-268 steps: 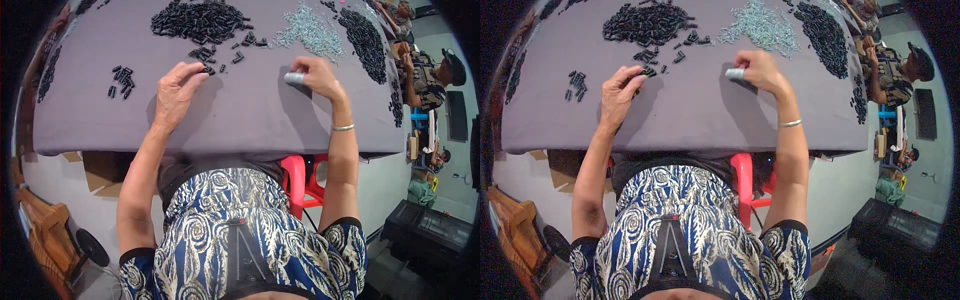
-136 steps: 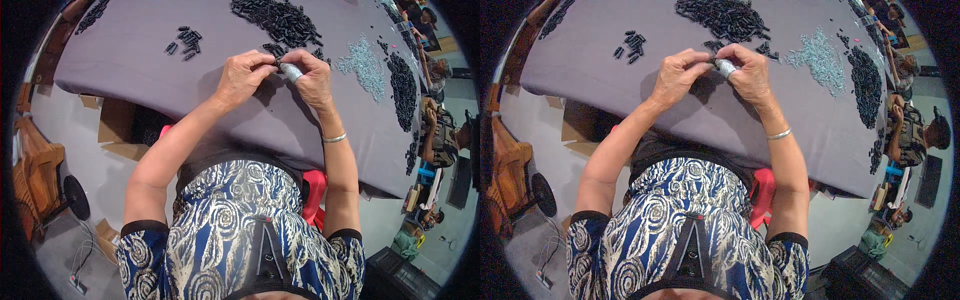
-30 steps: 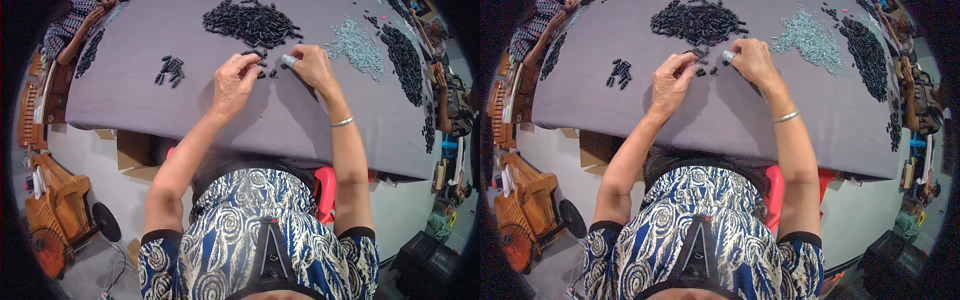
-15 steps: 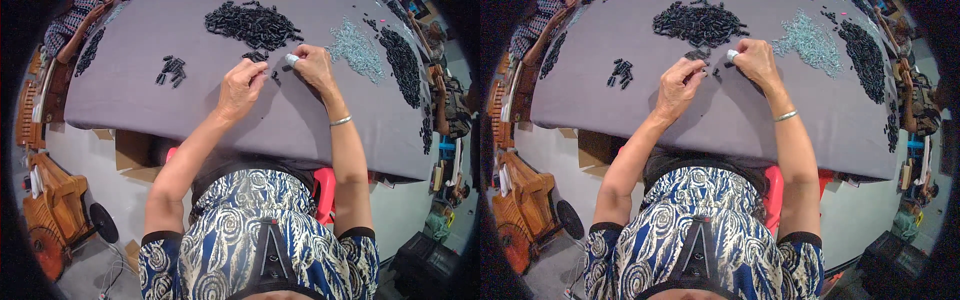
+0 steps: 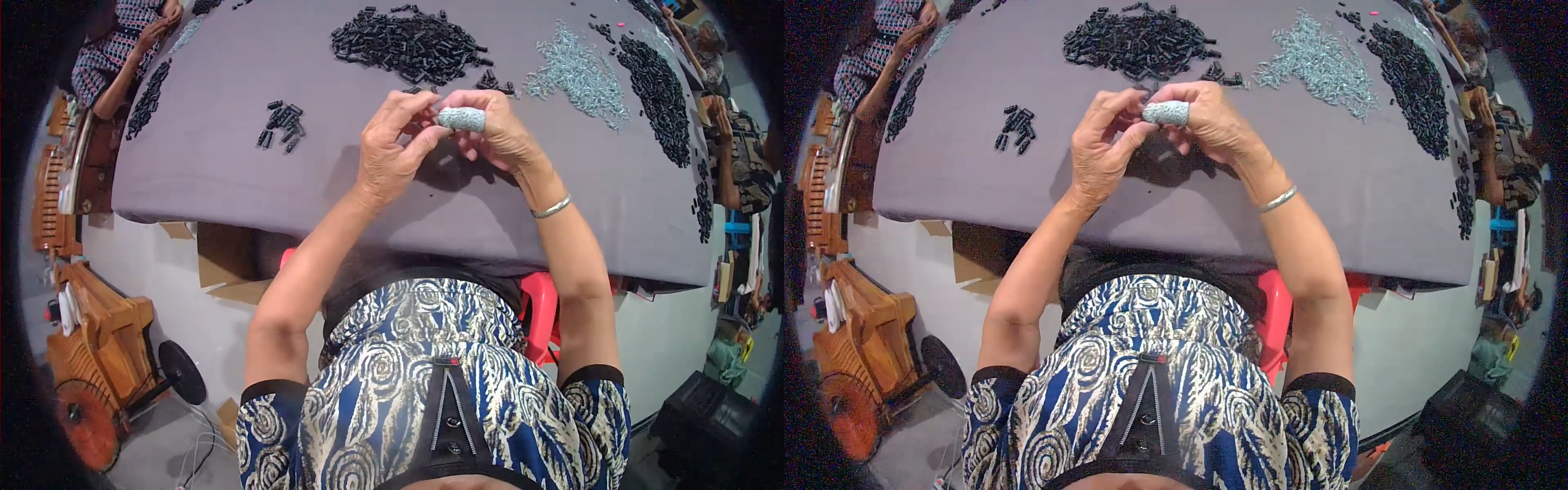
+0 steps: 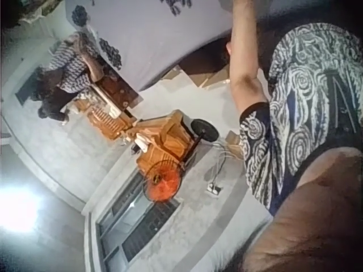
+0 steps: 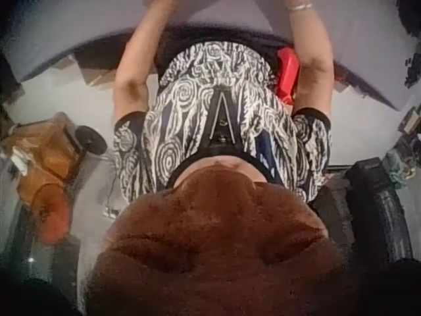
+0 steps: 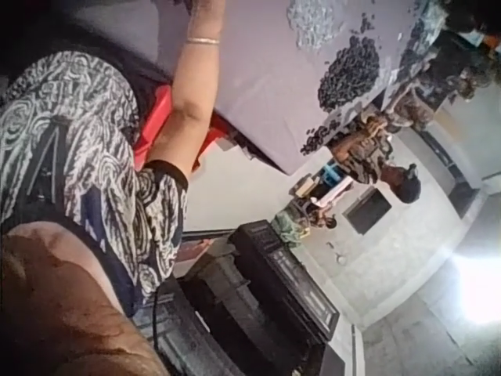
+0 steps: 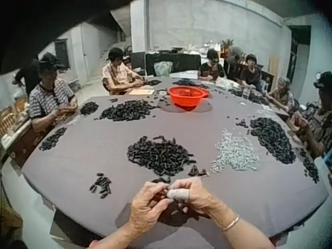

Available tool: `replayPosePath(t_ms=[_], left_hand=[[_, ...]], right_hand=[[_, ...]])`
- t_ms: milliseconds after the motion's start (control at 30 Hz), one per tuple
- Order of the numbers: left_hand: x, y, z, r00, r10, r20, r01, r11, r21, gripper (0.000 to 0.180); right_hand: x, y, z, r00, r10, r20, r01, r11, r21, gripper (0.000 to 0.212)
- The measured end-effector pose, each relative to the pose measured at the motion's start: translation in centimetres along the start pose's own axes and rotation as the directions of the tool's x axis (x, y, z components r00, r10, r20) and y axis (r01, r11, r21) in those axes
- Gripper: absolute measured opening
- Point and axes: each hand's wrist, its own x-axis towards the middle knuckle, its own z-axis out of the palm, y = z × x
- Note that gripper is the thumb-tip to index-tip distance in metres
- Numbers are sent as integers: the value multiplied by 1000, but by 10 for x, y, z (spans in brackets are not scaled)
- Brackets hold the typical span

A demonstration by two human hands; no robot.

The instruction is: Sorting small black components into a pile on a workbench.

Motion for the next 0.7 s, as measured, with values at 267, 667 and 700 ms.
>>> replayPosePath(t_ms=[267, 667, 700], left_hand=[[-1, 2, -4, 1000, 15, 26, -16, 998, 64, 24], [-1, 2, -9, 997, 83, 11, -83, 992, 91, 15], [-1, 2, -9, 996, 84, 12, -85, 992, 92, 15]], right_hand=[[-2, 0, 5, 1000, 13, 9, -13, 998, -60, 17], [-4, -8, -2, 985, 60, 159, -104, 953, 286, 18], [-4, -8, -2, 986, 58, 159, -103, 952, 287, 18]])
